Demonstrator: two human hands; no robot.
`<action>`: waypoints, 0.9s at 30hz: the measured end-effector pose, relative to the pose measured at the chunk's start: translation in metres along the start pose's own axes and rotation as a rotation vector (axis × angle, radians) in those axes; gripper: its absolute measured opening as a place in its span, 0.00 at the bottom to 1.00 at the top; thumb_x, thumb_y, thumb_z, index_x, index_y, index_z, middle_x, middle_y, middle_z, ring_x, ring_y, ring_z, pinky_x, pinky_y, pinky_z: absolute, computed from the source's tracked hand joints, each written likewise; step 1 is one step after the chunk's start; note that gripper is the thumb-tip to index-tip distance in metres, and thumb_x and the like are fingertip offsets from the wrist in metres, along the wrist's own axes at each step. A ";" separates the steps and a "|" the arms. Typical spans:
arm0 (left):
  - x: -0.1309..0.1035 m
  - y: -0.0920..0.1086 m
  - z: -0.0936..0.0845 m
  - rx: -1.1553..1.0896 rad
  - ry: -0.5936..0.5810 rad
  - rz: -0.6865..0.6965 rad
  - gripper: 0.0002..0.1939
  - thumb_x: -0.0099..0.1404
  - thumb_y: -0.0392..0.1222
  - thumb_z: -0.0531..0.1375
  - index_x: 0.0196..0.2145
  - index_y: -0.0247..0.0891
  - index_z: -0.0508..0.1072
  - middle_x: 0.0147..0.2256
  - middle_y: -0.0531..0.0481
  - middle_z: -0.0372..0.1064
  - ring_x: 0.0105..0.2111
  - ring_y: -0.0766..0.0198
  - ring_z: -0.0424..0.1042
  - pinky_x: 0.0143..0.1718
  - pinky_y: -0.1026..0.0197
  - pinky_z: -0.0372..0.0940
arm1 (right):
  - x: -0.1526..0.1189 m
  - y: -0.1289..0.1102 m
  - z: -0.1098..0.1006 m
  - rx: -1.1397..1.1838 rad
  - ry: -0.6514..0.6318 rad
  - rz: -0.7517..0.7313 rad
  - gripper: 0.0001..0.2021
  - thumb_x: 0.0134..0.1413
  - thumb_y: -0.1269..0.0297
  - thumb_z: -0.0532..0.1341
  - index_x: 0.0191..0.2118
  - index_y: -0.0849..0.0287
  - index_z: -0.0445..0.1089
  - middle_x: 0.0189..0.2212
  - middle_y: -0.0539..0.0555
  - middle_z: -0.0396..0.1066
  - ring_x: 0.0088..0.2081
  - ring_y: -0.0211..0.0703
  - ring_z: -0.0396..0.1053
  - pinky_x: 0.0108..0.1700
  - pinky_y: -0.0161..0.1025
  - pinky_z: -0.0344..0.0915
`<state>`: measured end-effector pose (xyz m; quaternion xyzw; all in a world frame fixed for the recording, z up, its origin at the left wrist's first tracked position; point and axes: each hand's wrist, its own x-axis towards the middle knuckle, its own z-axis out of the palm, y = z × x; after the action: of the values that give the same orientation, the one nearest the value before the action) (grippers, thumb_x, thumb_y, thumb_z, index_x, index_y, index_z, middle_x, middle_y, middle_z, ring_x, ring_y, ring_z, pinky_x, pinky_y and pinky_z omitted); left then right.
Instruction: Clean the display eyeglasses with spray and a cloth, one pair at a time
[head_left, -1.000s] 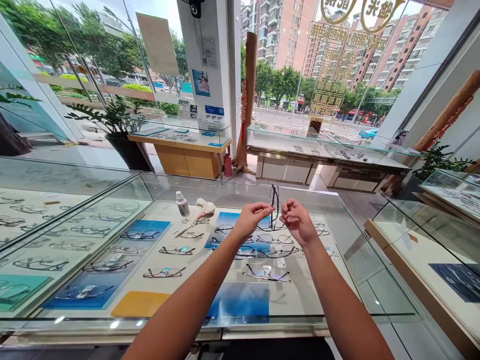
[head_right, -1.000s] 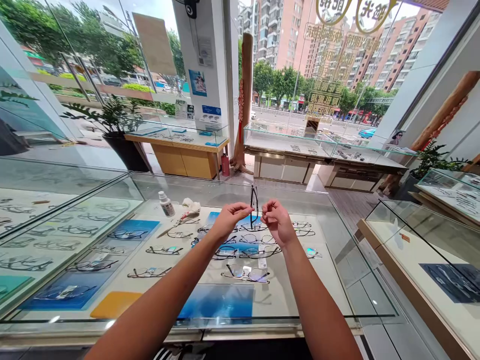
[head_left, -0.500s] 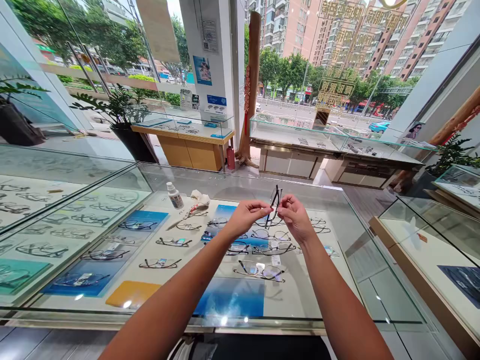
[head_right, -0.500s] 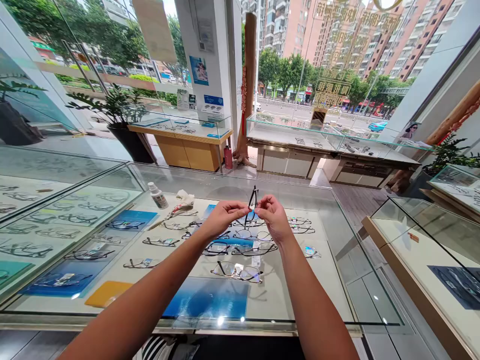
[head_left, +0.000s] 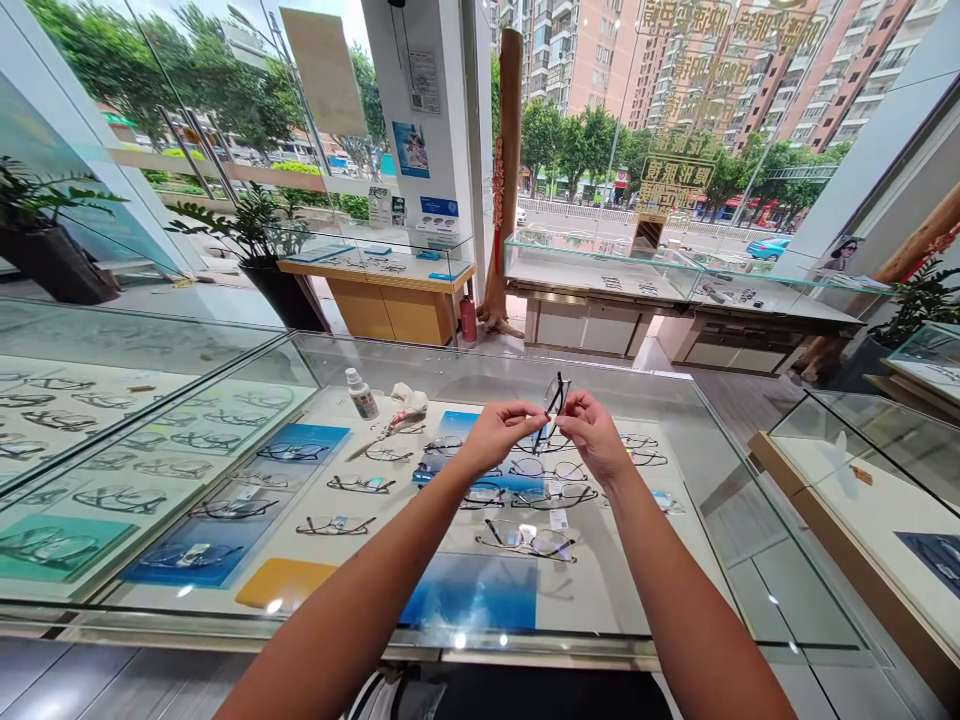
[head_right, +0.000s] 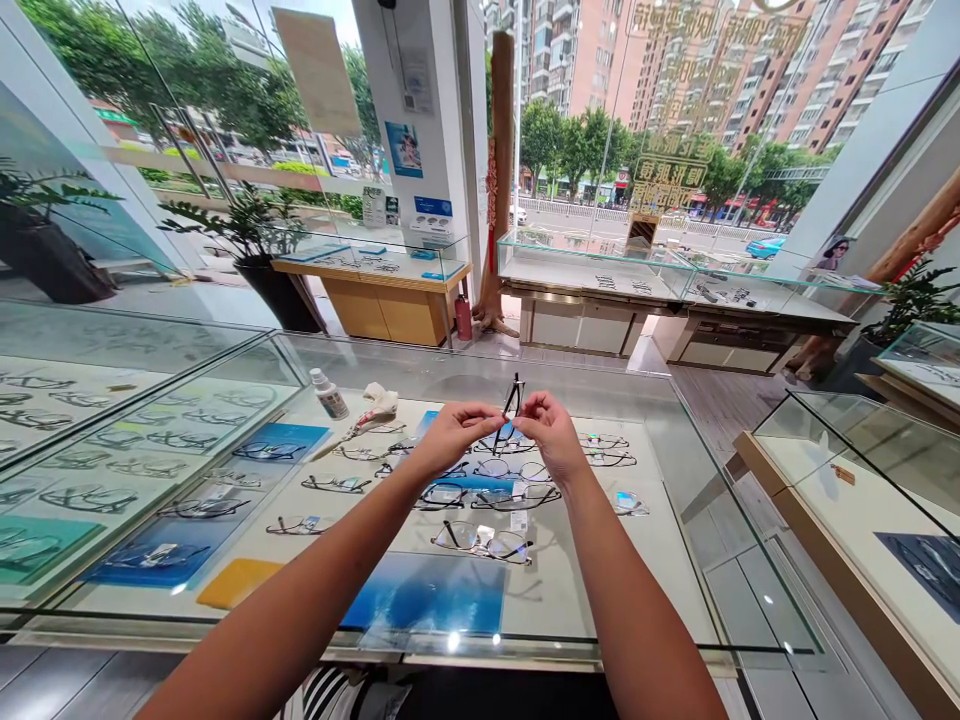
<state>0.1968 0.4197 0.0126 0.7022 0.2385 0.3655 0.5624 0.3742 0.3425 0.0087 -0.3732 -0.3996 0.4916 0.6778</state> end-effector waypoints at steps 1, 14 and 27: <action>0.000 -0.001 0.000 0.003 0.004 -0.003 0.24 0.58 0.62 0.71 0.35 0.35 0.83 0.21 0.55 0.59 0.23 0.69 0.51 0.27 0.62 0.47 | 0.000 0.000 0.000 -0.005 0.001 0.000 0.18 0.41 0.66 0.76 0.36 0.54 0.69 0.29 0.45 0.68 0.30 0.36 0.60 0.34 0.36 0.54; 0.008 -0.012 -0.004 -0.011 0.115 0.124 0.17 0.61 0.56 0.71 0.34 0.39 0.82 0.40 0.44 0.78 0.41 0.57 0.74 0.45 0.57 0.67 | 0.007 0.005 -0.008 -0.156 0.087 -0.070 0.13 0.42 0.67 0.70 0.35 0.54 0.68 0.29 0.45 0.67 0.30 0.37 0.58 0.34 0.37 0.54; 0.003 -0.003 -0.012 0.361 0.168 0.181 0.14 0.68 0.53 0.64 0.35 0.40 0.80 0.40 0.45 0.80 0.44 0.54 0.74 0.43 0.59 0.64 | -0.004 -0.012 -0.015 -0.868 0.558 -0.532 0.02 0.58 0.65 0.64 0.34 0.51 0.70 0.32 0.51 0.67 0.32 0.46 0.56 0.41 0.43 0.56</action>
<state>0.1897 0.4296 0.0113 0.7772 0.2823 0.4230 0.3706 0.3911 0.3338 0.0128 -0.6191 -0.4509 -0.0213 0.6426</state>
